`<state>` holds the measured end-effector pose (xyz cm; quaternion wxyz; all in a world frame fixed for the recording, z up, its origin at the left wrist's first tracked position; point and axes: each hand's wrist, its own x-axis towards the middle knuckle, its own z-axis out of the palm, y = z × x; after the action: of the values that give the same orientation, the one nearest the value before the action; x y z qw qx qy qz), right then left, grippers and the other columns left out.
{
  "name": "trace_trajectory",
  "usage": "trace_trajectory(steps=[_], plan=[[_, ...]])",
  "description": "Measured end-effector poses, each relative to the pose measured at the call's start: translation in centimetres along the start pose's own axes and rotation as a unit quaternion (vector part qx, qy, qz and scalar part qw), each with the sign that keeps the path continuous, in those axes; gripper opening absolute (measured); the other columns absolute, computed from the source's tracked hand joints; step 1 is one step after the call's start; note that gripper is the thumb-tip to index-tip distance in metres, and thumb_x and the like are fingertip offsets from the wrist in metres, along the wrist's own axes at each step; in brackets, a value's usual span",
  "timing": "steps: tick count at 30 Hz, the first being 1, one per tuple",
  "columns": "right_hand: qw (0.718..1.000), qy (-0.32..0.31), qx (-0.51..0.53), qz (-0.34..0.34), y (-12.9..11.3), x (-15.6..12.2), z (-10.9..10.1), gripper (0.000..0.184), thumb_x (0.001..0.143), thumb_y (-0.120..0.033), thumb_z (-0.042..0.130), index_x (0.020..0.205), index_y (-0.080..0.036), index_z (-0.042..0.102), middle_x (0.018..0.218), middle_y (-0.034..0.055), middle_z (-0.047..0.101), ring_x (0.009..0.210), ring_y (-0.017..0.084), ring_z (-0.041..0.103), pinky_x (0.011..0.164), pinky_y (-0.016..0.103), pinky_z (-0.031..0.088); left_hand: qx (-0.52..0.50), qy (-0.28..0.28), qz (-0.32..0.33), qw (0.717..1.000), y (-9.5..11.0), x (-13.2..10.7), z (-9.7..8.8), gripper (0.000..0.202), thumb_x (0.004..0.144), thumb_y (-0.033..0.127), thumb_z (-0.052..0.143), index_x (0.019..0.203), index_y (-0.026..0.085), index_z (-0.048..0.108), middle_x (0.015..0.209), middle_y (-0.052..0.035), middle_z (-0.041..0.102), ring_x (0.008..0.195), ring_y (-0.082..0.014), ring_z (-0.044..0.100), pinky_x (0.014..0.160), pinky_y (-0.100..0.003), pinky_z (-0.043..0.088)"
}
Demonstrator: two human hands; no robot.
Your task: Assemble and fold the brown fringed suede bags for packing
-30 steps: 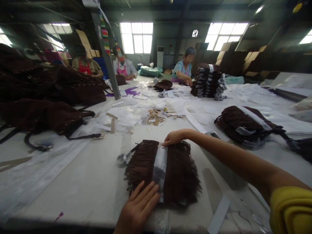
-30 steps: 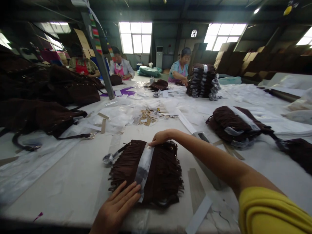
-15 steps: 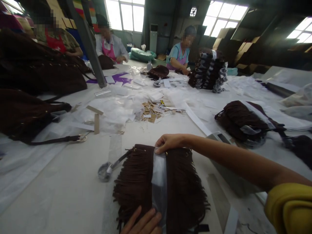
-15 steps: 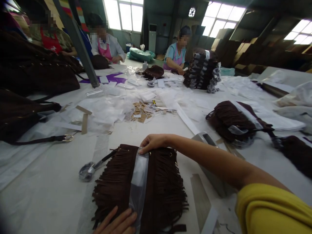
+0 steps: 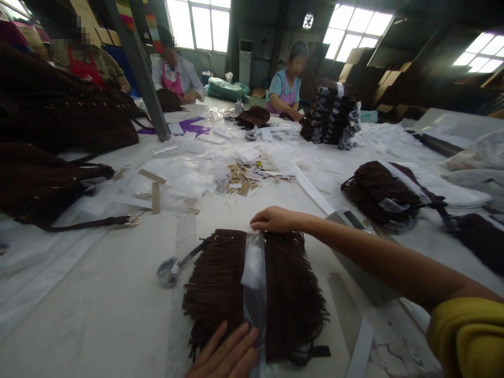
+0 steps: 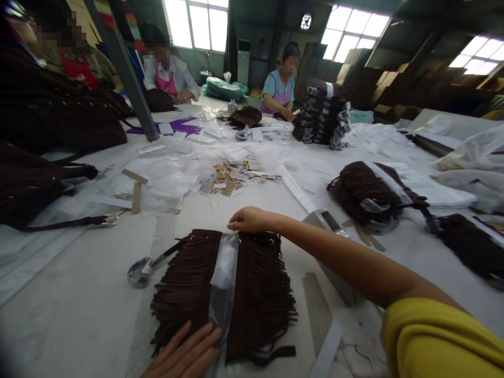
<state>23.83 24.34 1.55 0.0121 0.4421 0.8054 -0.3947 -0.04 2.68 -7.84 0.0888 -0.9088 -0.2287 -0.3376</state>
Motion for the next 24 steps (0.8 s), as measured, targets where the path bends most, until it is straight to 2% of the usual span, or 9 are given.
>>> trace_trajectory(steps=[2, 5, 7, 9, 12, 15, 18, 21, 24], plan=[[0.997, -0.014, -0.073, -0.002, 0.3, -0.3, 0.4, 0.037, 0.093, -0.044, 0.055, 0.099, -0.014, 0.076, 0.088, 0.0057, 0.074, 0.077, 0.018, 0.062, 0.069, 0.026, 0.044, -0.008, 0.006, -0.013, 1.000, 0.5, 0.1, -0.2, 0.036, 0.102, 0.013, 0.035, 0.106, 0.016, 0.071, 0.117, -0.0020, 0.072, 0.120, -0.0148, 0.060, 0.121, -0.040, 0.022], [0.993, 0.001, -0.117, -0.021, 0.2, -0.3, 1.6, 0.033, 0.093, -0.042, 0.057, 0.102, -0.016, 0.075, 0.091, 0.0051, 0.074, 0.080, 0.019, 0.064, 0.073, 0.026, 0.044, -0.026, 0.009, -0.053, 0.998, 1.6, 0.3, -0.6, 0.039, 0.100, 0.007, 0.031, 0.111, 0.013, 0.069, 0.121, -0.0050, 0.069, 0.125, -0.0171, 0.056, 0.121, -0.043, 0.020], [0.989, 0.060, -0.136, -0.018, -0.4, -0.8, 2.4, 0.030, 0.094, -0.037, 0.059, 0.111, -0.016, 0.072, 0.099, 0.0075, 0.074, 0.088, 0.021, 0.065, 0.079, 0.027, 0.046, -0.032, 0.001, -0.072, 0.997, 2.2, 0.4, -0.8, 0.040, 0.099, 0.004, 0.031, 0.117, 0.012, 0.066, 0.124, -0.0061, 0.068, 0.127, -0.0177, 0.054, 0.122, -0.044, 0.019], [0.976, 0.159, -0.140, -0.043, -1.5, -2.7, 3.1, 0.032, 0.094, -0.031, 0.060, 0.121, -0.016, 0.067, 0.112, 0.0099, 0.071, 0.100, 0.023, 0.064, 0.087, 0.030, 0.047, -0.028, -0.011, -0.078, 0.997, 2.7, 0.5, -0.9, 0.041, 0.098, 0.002, 0.032, 0.123, 0.011, 0.063, 0.128, -0.0074, 0.065, 0.129, -0.0183, 0.053, 0.122, -0.043, 0.021], [0.942, 0.293, -0.092, -0.133, -3.5, -8.3, 5.1, 0.028, 0.097, -0.028, 0.054, 0.122, -0.018, 0.065, 0.119, 0.0084, 0.067, 0.107, 0.021, 0.063, 0.094, 0.032, 0.047, -0.022, -0.024, -0.080, 0.996, 2.9, 0.4, -0.8, 0.042, 0.097, 0.002, 0.033, 0.131, 0.010, 0.057, 0.131, -0.0090, 0.063, 0.129, -0.0180, 0.053, 0.119, -0.039, 0.030], [0.926, 0.301, -0.032, -0.228, -4.7, -15.0, 9.4, 0.021, 0.099, -0.031, 0.053, 0.107, -0.022, 0.069, 0.101, 0.0052, 0.072, 0.094, 0.017, 0.066, 0.087, 0.029, 0.053, -0.037, -0.032, -0.095, 0.994, 2.7, 0.1, -0.8, 0.043, 0.096, 0.003, 0.039, 0.135, 0.012, 0.052, 0.130, -0.0083, 0.064, 0.125, -0.0173, 0.056, 0.114, -0.038, 0.038], [0.915, 0.242, -0.098, -0.308, -4.5, -19.4, 15.6, 0.025, 0.097, -0.028, 0.057, 0.120, -0.022, 0.064, 0.107, 0.0053, 0.072, 0.100, 0.018, 0.066, 0.091, 0.032, 0.055, -0.057, -0.038, -0.112, 0.991, 2.5, -0.2, -0.8, 0.040, 0.096, 0.008, 0.045, 0.134, 0.014, 0.052, 0.129, -0.0081, 0.065, 0.123, -0.0184, 0.058, 0.110, -0.038, 0.044], [0.907, 0.244, -0.217, -0.265, -3.5, -20.4, 21.6, 0.041, 0.098, -0.016, 0.051, 0.139, -0.018, 0.050, 0.134, 0.0097, 0.060, 0.127, 0.024, 0.052, 0.108, 0.047, 0.044, -0.053, -0.049, -0.119, 0.990, 2.4, -0.1, -0.9, 0.032, 0.096, 0.013, 0.048, 0.126, 0.017, 0.058, 0.127, -0.0073, 0.066, 0.120, -0.0191, 0.061, 0.107, -0.038, 0.046], [0.902, 0.290, -0.250, -0.201, -2.9, -19.1, 25.5, 0.050, 0.095, -0.009, 0.049, 0.144, -0.016, 0.043, 0.146, 0.0126, 0.047, 0.138, 0.027, 0.040, 0.112, 0.053, 0.038, -0.044, -0.050, -0.118, 0.991, 2.5, 0.3, -0.8, 0.028, 0.097, 0.016, 0.048, 0.122, 0.019, 0.060, 0.126, -0.0069, 0.067, 0.118, -0.0195, 0.062, 0.105, -0.038, 0.048]])
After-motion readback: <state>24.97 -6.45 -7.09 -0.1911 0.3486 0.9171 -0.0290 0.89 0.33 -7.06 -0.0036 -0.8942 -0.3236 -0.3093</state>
